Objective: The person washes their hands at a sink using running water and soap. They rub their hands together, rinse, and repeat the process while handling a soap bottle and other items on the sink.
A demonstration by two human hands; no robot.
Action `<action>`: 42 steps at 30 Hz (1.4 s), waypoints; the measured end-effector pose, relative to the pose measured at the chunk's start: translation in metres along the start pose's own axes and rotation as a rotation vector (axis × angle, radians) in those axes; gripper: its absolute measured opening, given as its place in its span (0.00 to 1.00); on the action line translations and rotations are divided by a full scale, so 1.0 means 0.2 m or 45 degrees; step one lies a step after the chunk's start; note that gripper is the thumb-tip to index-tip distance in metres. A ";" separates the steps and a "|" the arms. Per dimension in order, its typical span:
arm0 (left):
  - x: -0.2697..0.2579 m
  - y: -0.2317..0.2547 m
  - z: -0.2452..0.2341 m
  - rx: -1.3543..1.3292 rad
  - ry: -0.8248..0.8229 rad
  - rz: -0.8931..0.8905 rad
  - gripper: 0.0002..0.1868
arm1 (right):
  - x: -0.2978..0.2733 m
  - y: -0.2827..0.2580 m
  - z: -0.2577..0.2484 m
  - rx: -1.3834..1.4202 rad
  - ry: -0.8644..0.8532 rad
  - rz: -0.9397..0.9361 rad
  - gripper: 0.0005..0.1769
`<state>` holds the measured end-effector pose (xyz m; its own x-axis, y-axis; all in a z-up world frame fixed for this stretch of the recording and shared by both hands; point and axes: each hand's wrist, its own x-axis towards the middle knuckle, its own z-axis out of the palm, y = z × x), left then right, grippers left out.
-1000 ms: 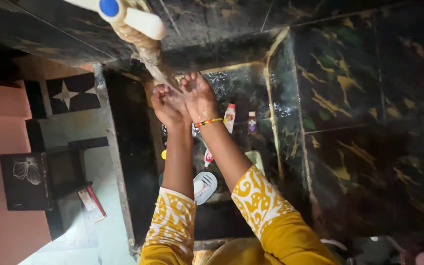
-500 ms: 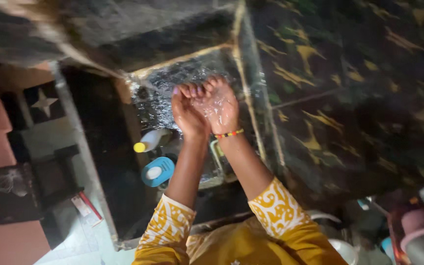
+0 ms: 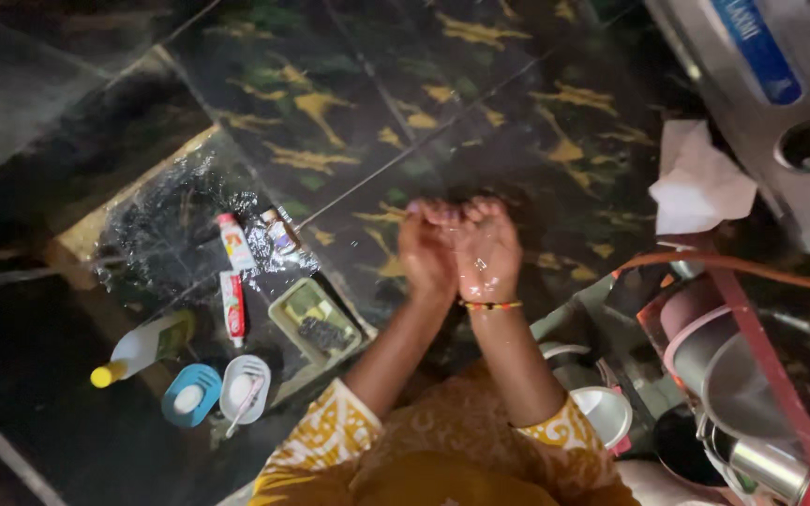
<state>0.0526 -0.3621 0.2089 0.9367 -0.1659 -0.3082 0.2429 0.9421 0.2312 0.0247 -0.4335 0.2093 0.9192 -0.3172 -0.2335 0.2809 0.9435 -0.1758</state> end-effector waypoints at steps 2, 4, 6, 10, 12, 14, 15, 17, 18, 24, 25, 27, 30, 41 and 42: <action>0.07 -0.19 0.00 0.118 0.013 -0.011 0.13 | 0.07 -0.13 -0.08 -0.139 0.150 -0.037 0.08; 0.10 -0.25 0.02 0.693 -0.004 0.193 0.13 | 0.16 -0.20 -0.14 -0.375 0.312 -0.031 0.12; 0.06 -0.22 0.06 1.718 -0.046 0.613 0.18 | 0.19 -0.24 -0.17 -0.802 0.317 0.174 0.12; -0.01 -0.18 0.11 2.692 -0.212 0.530 0.23 | 0.18 -0.49 -0.14 -2.597 -0.210 -0.651 0.12; 0.01 -0.19 0.10 3.058 -0.338 0.389 0.32 | 0.30 -0.62 -0.09 -3.123 -0.106 -0.855 0.30; 0.06 -0.18 0.07 3.200 -0.303 0.339 0.33 | 0.45 -0.58 -0.06 -3.390 -0.084 -0.760 0.33; 0.09 -0.18 0.05 3.269 -0.287 0.315 0.34 | 0.53 -0.56 -0.04 -3.522 -0.071 -0.714 0.34; 0.24 -0.05 -0.03 3.537 0.103 0.224 0.35 | 0.69 -0.36 -0.02 -3.479 -0.287 -0.737 0.34; 0.30 0.09 -0.08 3.516 0.298 0.288 0.34 | 0.75 -0.19 -0.01 -3.282 -0.337 -0.773 0.34; 0.39 0.59 -0.17 3.122 0.974 0.697 0.32 | 0.71 0.46 0.16 -3.038 -1.251 -0.586 0.30; 0.39 0.56 -0.14 3.198 0.754 0.676 0.32 | 0.71 0.42 0.17 -2.962 -1.216 -0.501 0.28; 0.38 0.36 -0.07 3.311 0.305 0.626 0.32 | 0.74 0.19 0.17 -3.258 -1.052 -0.632 0.33; 0.52 0.15 0.07 3.290 -0.276 0.344 0.33 | 0.95 -0.24 0.18 -3.523 -0.413 -0.735 0.34; 0.75 1.02 -0.34 3.213 0.669 0.501 0.34 | 0.98 1.02 0.32 -3.158 -1.325 -0.640 0.34; 0.71 1.16 -0.45 3.199 0.709 0.405 0.34 | 0.89 1.13 0.33 -2.994 -1.412 -0.544 0.35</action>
<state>0.2185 -0.1415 0.1360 0.9671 0.2448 -0.0696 0.2543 -0.9382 0.2348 0.2701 -0.2702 0.1903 0.8756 0.4394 0.2006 0.4829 -0.7893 -0.3793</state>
